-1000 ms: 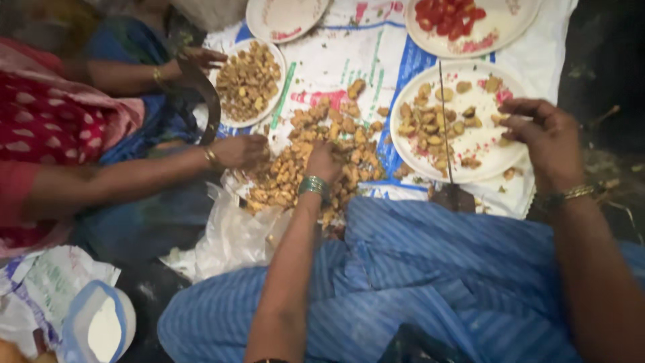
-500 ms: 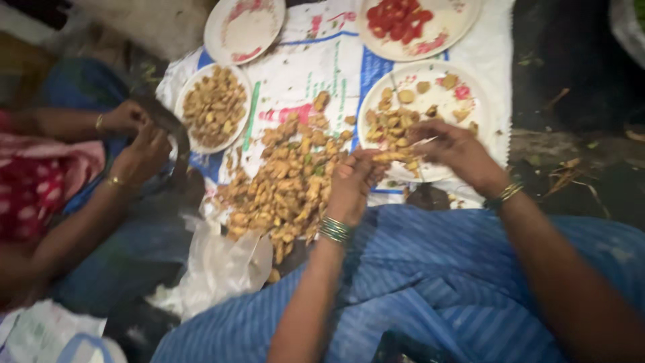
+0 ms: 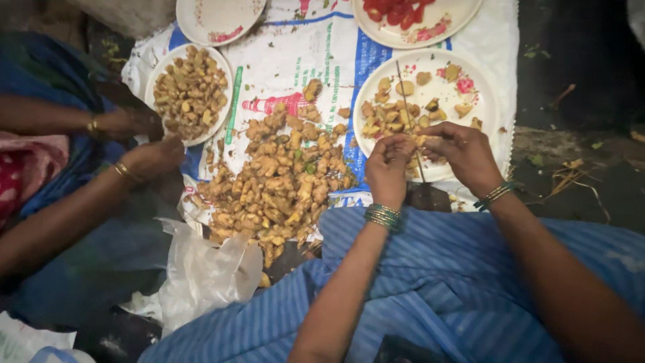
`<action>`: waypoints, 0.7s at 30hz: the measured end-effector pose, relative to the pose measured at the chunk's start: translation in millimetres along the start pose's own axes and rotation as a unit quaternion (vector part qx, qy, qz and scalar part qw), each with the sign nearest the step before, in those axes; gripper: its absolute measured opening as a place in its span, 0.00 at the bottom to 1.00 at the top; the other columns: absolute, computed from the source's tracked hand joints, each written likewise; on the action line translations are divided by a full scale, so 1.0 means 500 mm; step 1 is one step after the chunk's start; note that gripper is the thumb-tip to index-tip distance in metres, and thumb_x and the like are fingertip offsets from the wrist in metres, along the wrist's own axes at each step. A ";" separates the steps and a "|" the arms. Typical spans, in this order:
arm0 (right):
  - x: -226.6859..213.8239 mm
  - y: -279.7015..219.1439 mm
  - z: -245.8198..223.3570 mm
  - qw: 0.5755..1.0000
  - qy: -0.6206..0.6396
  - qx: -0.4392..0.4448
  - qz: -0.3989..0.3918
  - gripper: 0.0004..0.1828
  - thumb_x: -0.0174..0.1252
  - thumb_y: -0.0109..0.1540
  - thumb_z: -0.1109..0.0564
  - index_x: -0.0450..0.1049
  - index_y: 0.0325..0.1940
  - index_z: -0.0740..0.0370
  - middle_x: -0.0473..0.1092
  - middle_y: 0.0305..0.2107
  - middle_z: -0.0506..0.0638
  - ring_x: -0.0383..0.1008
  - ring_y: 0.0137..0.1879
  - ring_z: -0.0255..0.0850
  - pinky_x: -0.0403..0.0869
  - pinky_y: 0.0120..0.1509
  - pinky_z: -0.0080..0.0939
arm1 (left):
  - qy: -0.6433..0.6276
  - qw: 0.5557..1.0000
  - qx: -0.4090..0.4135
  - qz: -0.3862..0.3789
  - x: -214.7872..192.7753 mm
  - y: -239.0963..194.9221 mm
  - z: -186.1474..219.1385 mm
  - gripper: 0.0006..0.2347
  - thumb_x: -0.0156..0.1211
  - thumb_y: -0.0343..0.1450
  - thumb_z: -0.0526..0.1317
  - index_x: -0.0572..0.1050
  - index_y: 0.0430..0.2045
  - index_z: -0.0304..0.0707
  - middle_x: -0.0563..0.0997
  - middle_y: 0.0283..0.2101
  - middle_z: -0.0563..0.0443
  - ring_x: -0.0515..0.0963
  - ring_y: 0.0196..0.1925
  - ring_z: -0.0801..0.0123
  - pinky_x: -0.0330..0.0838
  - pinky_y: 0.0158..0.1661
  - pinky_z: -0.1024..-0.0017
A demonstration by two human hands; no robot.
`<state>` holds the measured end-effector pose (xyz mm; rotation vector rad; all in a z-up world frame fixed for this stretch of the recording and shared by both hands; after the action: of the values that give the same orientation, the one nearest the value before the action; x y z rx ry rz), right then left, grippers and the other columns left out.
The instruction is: The person sits on the floor and peels ginger pieces using a knife. They pick up ginger from a large pile, peel the skin, and place the peeled pieces onto a plate. Another person is also peeling ginger nearby.
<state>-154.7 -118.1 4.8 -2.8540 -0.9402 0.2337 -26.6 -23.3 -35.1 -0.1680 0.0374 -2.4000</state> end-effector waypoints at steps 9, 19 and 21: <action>0.023 0.055 0.010 0.991 -0.009 -0.050 0.123 0.10 0.62 0.67 0.60 0.79 0.49 0.68 0.78 0.37 0.50 0.78 0.40 0.33 0.77 0.47 0.31 | -0.142 0.984 -0.102 0.026 0.017 0.097 -0.074 0.07 0.62 0.72 0.30 0.81 0.41 0.29 0.84 0.39 0.49 0.80 0.36 0.76 0.74 0.37 0.79; -0.020 0.016 -0.027 0.997 0.063 -0.021 0.034 0.13 0.58 0.67 0.62 0.76 0.55 0.68 0.77 0.40 0.50 0.77 0.46 0.34 0.76 0.54 0.33 | -0.095 0.995 0.008 -0.038 0.013 0.027 0.053 0.14 0.61 0.73 0.31 0.75 0.54 0.31 0.79 0.46 0.51 0.75 0.46 0.76 0.74 0.48 0.77; -0.005 0.011 -0.027 0.998 0.058 -0.023 0.021 0.13 0.58 0.66 0.63 0.76 0.55 0.68 0.77 0.41 0.50 0.78 0.47 0.34 0.76 0.55 0.33 | -0.052 0.998 -0.010 -0.023 0.010 0.019 0.049 0.13 0.63 0.72 0.31 0.76 0.51 0.30 0.79 0.43 0.51 0.78 0.43 0.75 0.76 0.44 0.77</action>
<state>-151.1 -125.1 17.6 -2.8947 -0.8742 0.0508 -21.0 -33.2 -11.1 -0.3063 0.0102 -2.4341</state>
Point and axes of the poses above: each hand's wrist, its own y-axis towards the middle knuckle, its own x-axis out of the palm, z = x × y, the point moved 2 cm from there along y, towards the middle knuckle
